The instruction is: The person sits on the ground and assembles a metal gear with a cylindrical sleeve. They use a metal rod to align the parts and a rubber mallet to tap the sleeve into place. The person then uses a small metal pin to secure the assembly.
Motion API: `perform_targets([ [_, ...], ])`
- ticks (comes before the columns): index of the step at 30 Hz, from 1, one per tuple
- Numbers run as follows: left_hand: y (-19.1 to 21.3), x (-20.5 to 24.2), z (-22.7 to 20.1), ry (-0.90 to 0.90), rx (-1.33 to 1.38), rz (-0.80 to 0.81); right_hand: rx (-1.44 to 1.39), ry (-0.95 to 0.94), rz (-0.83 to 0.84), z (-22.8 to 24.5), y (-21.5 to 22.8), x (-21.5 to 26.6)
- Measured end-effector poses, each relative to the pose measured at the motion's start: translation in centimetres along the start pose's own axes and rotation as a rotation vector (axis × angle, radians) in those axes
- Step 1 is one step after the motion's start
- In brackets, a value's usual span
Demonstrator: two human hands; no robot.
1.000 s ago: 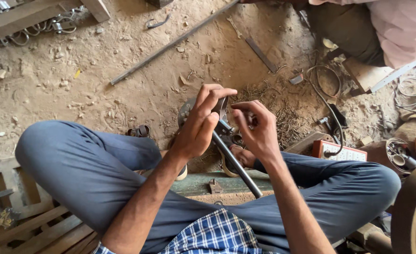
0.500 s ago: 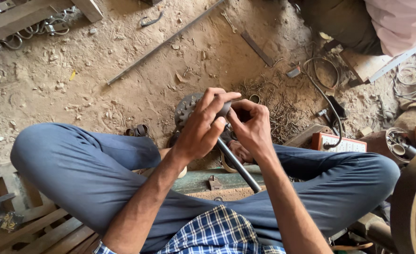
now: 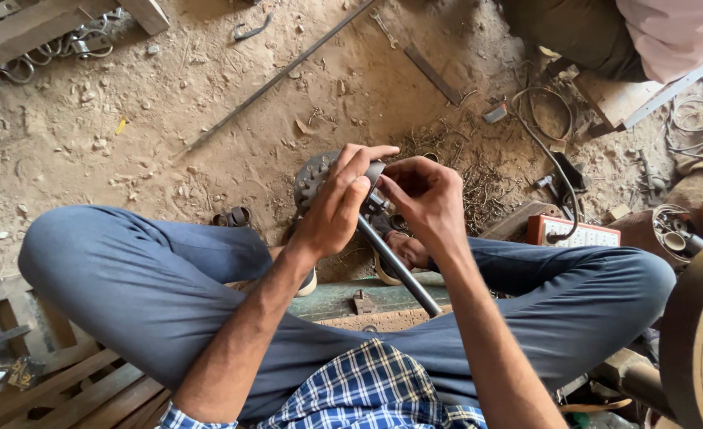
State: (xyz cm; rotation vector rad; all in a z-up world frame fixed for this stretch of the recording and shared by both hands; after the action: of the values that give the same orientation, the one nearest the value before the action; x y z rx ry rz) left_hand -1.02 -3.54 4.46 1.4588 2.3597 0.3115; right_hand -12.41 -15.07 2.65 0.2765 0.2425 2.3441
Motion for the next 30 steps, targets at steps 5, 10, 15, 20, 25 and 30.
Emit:
perform_targets([
  [5, -0.8, 0.2, -0.1, -0.013, -0.028, 0.098, 0.134, 0.170, -0.114, 0.0, 0.2, 0.3],
  [10, -1.2, 0.2, 0.0, -0.057, 0.023, 0.031, 0.117, 0.189, -0.130, -0.4, -0.6, 0.7],
  [15, -1.7, 0.4, 0.2, -0.089, -0.026, -0.007, 0.122, 0.214, -0.222, -0.2, -1.4, 1.3],
  [20, -2.2, 0.7, 0.5, -0.097, 0.027, -0.032, 0.115, 0.211, -0.279, -0.1, -1.6, 1.8],
  [25, -1.9, 0.0, 2.6, 0.041, 0.169, -0.008, -0.111, 0.061, -0.177, -1.9, -1.8, 0.8],
  [30, -0.5, 0.1, 3.5, 0.130, 0.277, -0.070, -0.233, -0.097, -0.041, -4.5, -0.6, -0.2],
])
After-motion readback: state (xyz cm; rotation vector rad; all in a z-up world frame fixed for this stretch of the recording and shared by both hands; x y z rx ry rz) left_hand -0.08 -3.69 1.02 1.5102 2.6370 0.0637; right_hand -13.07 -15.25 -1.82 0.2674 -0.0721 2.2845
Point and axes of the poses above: each hand's wrist, its own x-axis away from the middle knuckle, its own y-axis out of the back of the hand, z = x × y, the point moved 5 cm from there along -x, towards the middle knuckle, and after that the axes turned 5 degrees about -x, right-handed, at the moved point
